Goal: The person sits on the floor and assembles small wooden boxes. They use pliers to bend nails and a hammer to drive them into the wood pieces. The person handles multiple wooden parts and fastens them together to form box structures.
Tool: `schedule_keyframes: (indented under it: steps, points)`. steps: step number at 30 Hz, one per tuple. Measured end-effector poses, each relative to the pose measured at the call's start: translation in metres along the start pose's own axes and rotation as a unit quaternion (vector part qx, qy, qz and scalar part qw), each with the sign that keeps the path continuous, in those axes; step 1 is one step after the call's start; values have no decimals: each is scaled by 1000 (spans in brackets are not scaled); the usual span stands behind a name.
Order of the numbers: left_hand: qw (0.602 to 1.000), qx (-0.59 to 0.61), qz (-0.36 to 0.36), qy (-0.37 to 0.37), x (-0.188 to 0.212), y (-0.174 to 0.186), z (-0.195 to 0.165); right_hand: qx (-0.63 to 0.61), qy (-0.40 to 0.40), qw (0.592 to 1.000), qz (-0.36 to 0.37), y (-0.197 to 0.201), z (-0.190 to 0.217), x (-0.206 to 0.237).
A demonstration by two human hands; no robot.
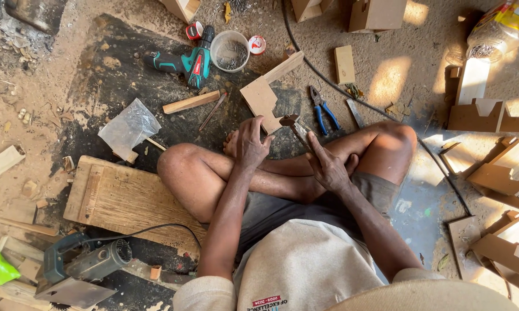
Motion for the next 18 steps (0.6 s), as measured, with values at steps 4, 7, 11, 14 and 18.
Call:
schedule_keyframes:
  steps: [4,7,11,14,18]
  points:
    - [993,10,76,91,1,-16,12,-75,-17,997,2,-6,-7,5]
    - [994,49,58,73,0,-25,13,-98,-53,994,21,-12,-12,6]
    - [996,44,7,75,6,-32,3,-109,-54,992,35,-18,-12,3]
    - [990,-1,-34,136,11,-38,-6,-117,-75,989,49,-23,-12,1]
    - [990,-48,-63,116,13,-41,-15,-121,-62,989,63,-26,-8,1]
Point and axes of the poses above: each hand's wrist, its own x-axis away from the middle knuckle, its own y-axis out of the back of the hand, z = x × y, the point moved 5 cm from there along -x, towards the middle knuckle, and after that the axes turned 9 degrees about z, right-handed, at the moved point
